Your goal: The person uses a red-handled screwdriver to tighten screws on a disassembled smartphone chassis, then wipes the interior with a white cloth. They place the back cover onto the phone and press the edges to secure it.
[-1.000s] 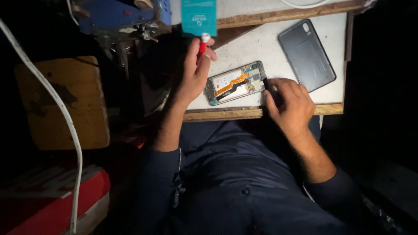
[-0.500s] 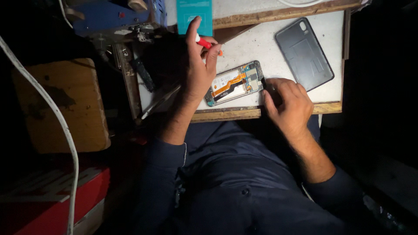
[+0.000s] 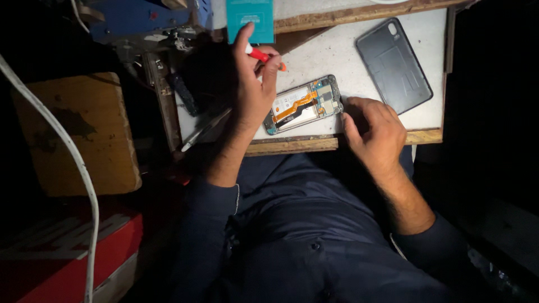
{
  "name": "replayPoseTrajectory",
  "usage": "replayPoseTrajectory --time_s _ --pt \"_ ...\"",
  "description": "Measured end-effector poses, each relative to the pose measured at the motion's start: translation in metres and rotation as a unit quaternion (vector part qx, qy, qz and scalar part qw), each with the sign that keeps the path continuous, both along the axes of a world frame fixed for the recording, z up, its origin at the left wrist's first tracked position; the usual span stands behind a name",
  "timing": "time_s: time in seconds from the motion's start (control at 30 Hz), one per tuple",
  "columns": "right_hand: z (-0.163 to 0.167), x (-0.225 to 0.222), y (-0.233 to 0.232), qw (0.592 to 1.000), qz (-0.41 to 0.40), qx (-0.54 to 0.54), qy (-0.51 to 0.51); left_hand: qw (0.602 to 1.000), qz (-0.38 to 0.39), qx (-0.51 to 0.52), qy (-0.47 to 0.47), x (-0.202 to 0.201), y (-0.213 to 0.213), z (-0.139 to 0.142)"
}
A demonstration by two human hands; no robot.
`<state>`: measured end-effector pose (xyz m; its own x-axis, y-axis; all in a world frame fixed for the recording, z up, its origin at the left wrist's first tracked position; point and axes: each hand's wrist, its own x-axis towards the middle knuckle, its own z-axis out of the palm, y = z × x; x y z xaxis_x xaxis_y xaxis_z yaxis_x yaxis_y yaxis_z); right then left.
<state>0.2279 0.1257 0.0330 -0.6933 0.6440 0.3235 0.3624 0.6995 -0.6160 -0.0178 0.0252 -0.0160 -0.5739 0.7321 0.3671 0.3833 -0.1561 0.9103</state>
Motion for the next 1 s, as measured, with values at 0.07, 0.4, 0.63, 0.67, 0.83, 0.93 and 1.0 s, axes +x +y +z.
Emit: replayPoseTrajectory --time_s 0.07,0.4,0.63,0.67,0.83,0.93,1.0 --pt "-0.001 0.001 0.000 1.000 -0.006 -0.007 -0.002 0.999 -0.003 0.014 -0.032 0.000 -0.003 0.001" --pt "-0.002 0.005 0.006 0.998 -0.015 -0.056 0.008 0.985 -0.061 0.109 -0.118 0.057 0.012 -0.004" --pt "-0.003 0.003 0.003 0.999 -0.016 -0.020 -0.021 0.990 -0.086 0.063 -0.096 0.079 0.012 0.002" --pt "-0.003 0.003 0.003 0.999 -0.015 -0.020 -0.022 0.991 -0.086 0.059 -0.088 0.079 0.013 0.004" --pt "-0.006 0.003 0.002 0.999 -0.014 -0.016 -0.024 0.994 -0.091 0.043 -0.053 0.078 0.015 0.007" --pt "-0.007 0.002 0.002 0.999 -0.017 -0.011 -0.025 0.995 -0.084 0.036 -0.039 0.077 0.016 0.007" --pt "-0.007 0.003 0.001 0.999 -0.020 -0.012 -0.027 0.995 -0.082 0.033 -0.034 0.077 0.017 0.006"
